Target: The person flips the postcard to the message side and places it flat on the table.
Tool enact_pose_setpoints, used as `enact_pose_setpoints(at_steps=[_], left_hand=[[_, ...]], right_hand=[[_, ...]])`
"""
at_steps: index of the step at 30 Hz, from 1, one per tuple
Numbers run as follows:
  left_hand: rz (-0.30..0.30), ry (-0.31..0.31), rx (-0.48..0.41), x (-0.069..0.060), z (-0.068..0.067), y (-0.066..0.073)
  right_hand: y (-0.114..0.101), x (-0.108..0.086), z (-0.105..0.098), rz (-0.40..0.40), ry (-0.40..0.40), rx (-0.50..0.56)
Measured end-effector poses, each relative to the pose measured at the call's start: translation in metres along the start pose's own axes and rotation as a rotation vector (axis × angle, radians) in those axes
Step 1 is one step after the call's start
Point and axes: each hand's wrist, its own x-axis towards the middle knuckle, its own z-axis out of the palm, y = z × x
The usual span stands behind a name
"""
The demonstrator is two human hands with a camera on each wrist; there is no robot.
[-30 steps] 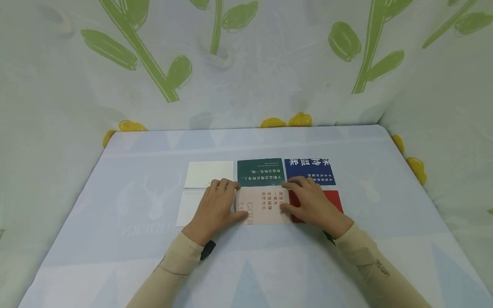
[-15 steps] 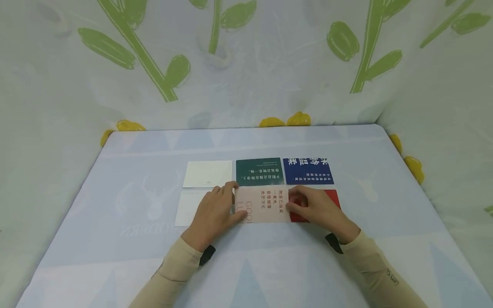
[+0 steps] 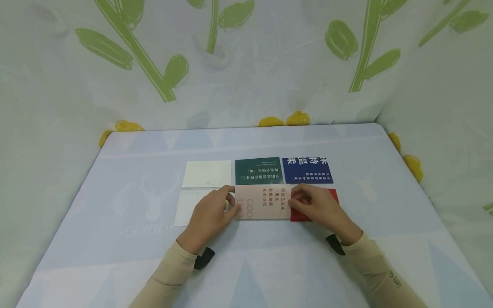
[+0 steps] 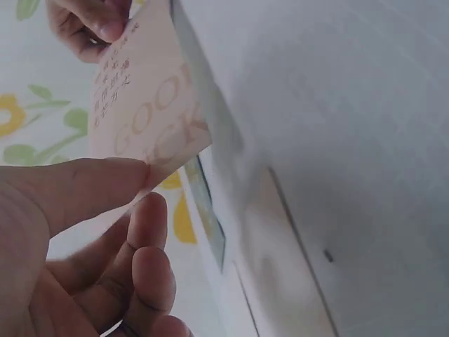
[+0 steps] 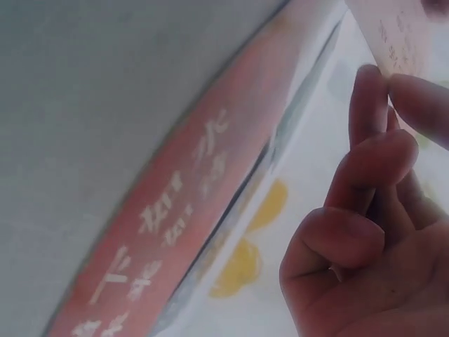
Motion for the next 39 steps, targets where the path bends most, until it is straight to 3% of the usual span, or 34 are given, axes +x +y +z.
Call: enact_pose_setpoints(at_steps=[10, 18, 22, 30, 39], left_hand=[[-0.018, 0.018, -0.096, 0.0, -0.009, 0.005], [-0.043, -0.007, -0.241, 0.001, -0.016, 0.005], [-0.022, -0.012, -0.303, 0.002, -0.018, 0.003], [0.055, -0.01, -0.327, 0.002, -0.018, -0.003], [0.073, -0.015, -0.345, 0.003, -0.02, -0.005]], right_hand=[[-0.003, -0.003, -0.008, -0.047, 0.091, 0.012], [-0.004, -0.004, -0.01, -0.031, 0.129, 0.026], [-0.004, -0.006, -0.013, -0.058, 0.145, 0.053], [-0.002, -0.007, -0.018, -0.113, 0.16, 0.085], [0.002, -0.006, -0.018, -0.134, 0.151, 0.111]])
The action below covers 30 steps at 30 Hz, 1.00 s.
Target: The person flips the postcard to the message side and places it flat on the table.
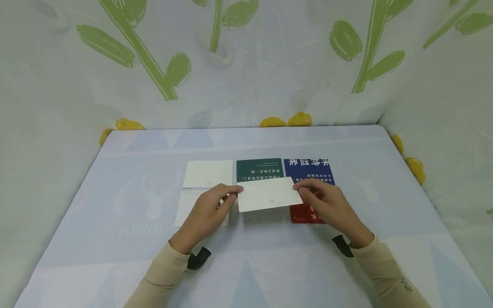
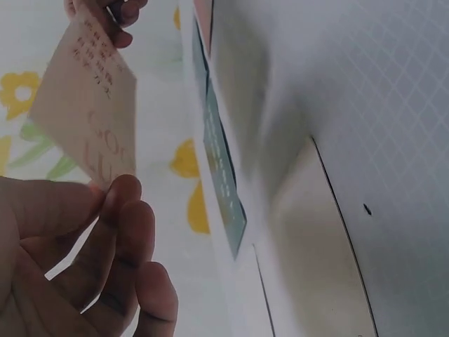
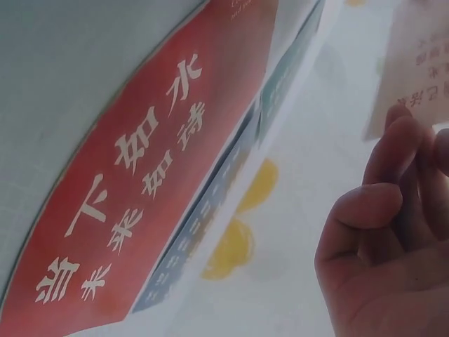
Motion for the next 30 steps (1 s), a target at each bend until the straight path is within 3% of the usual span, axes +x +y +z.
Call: enact_pose_setpoints(at_steps=[7, 14, 18, 24, 30], left_hand=[[-0.012, -0.004, 0.06, 0.0, 0.0, 0.0], [0.073, 0.044, 0.329, -0.001, 0.006, -0.006], [0.132, 0.061, 0.423, -0.001, 0.009, -0.007], [0.135, 0.033, 0.496, -0.003, 0.013, -0.008], [0.119, 0.002, 0.519, -0.006, 0.016, -0.009]], right_hand=[[0.002, 0.0, 0.002, -0.008, -0.045, -0.009], [0.003, 0.0, 0.009, -0.03, -0.097, -0.077], [0.003, -0.001, 0.015, -0.063, -0.13, -0.114], [-0.001, -0.002, 0.021, -0.058, -0.175, -0.236], [-0.003, -0.003, 0.024, -0.041, -0.214, -0.275]])
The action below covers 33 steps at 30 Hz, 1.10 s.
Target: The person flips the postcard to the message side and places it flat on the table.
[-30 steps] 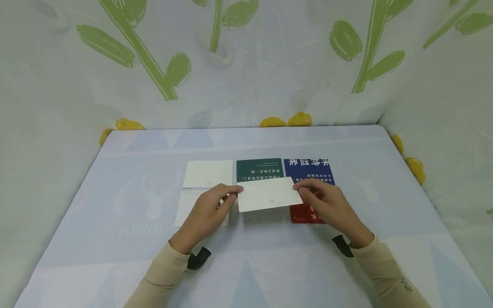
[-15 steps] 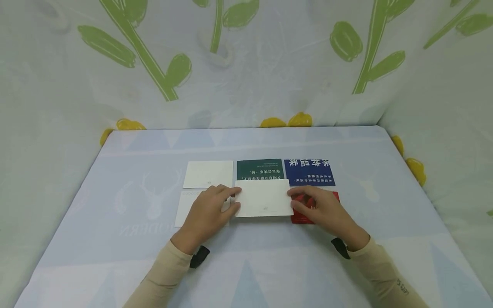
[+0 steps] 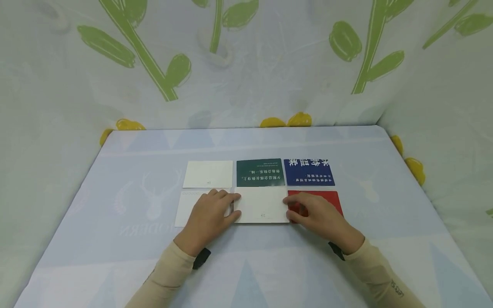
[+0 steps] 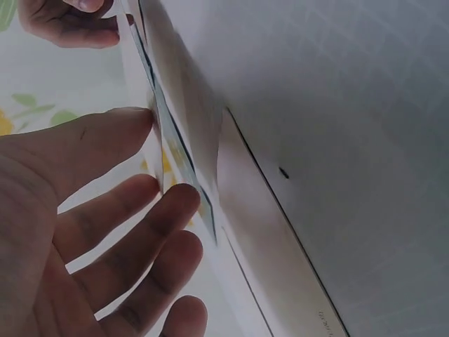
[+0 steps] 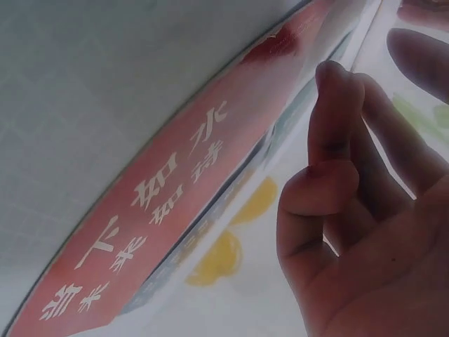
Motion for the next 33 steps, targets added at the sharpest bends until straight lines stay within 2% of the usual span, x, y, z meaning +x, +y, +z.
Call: enact_pose_setpoints(at_steps=[17, 26, 33], left_hand=[[0.006, 0.003, 0.017, -0.0047, 0.0039, 0.0011], [-0.02, -0.014, -0.011, -0.0044, 0.0026, 0.0001], [-0.012, 0.005, -0.018, -0.0044, 0.0029, -0.0015]], right_hand=[[0.0001, -0.0026, 0.0054, 0.016, -0.018, -0.011], [0.0015, -0.0015, 0.0029, 0.009, -0.006, -0.008], [0.0035, -0.0013, -0.0001, -0.002, 0.004, 0.0]])
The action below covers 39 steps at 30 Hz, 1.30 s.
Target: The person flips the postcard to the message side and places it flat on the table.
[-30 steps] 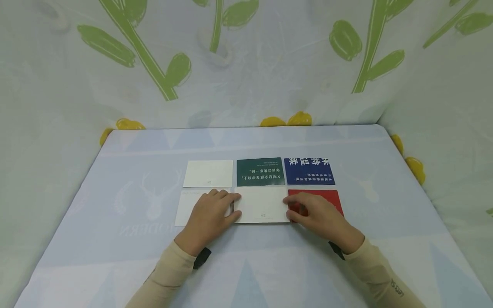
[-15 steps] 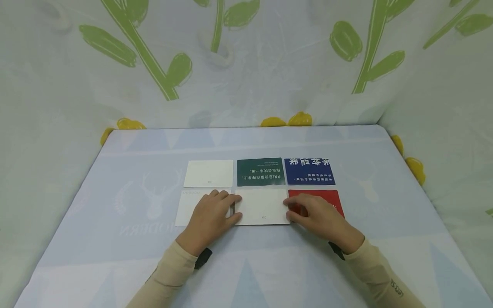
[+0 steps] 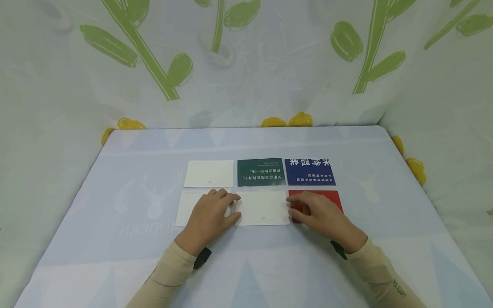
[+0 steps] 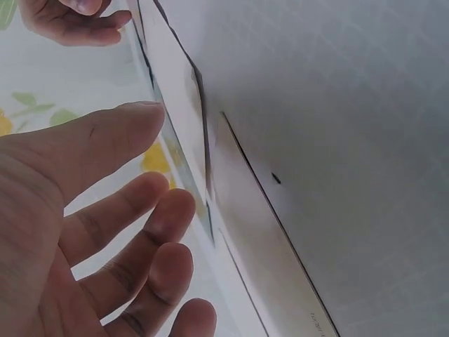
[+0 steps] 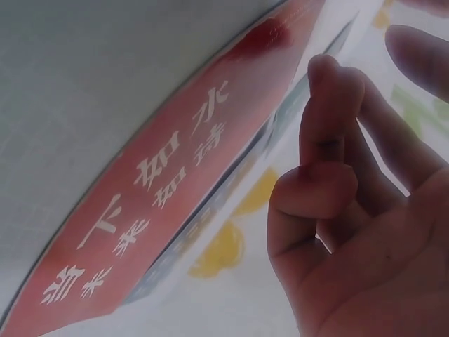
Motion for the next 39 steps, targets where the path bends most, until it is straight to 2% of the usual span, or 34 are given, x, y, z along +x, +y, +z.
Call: enact_pose_setpoints(at_steps=[8, 15, 24, 28, 34, 39], left_hand=[[-0.003, 0.001, -0.008, 0.004, -0.003, -0.004], [0.005, -0.005, -0.035, 0.016, -0.007, -0.01], [-0.014, -0.055, 0.006, 0.047, -0.014, -0.022], [-0.011, -0.116, 0.003, 0.064, -0.015, -0.029], [-0.008, -0.188, 0.007, 0.087, -0.01, -0.037], [-0.032, -0.245, 0.008, 0.103, -0.006, -0.039]], right_hand=[[0.005, 0.0, -0.006, 0.007, 0.016, 0.005], [0.007, -0.001, -0.012, -0.014, 0.079, 0.027], [0.007, 0.002, -0.017, -0.021, 0.192, -0.009], [0.009, 0.004, -0.02, -0.014, 0.231, 0.005], [0.015, 0.013, -0.023, -0.029, 0.243, -0.001], [0.018, 0.026, -0.026, -0.022, 0.232, -0.031]])
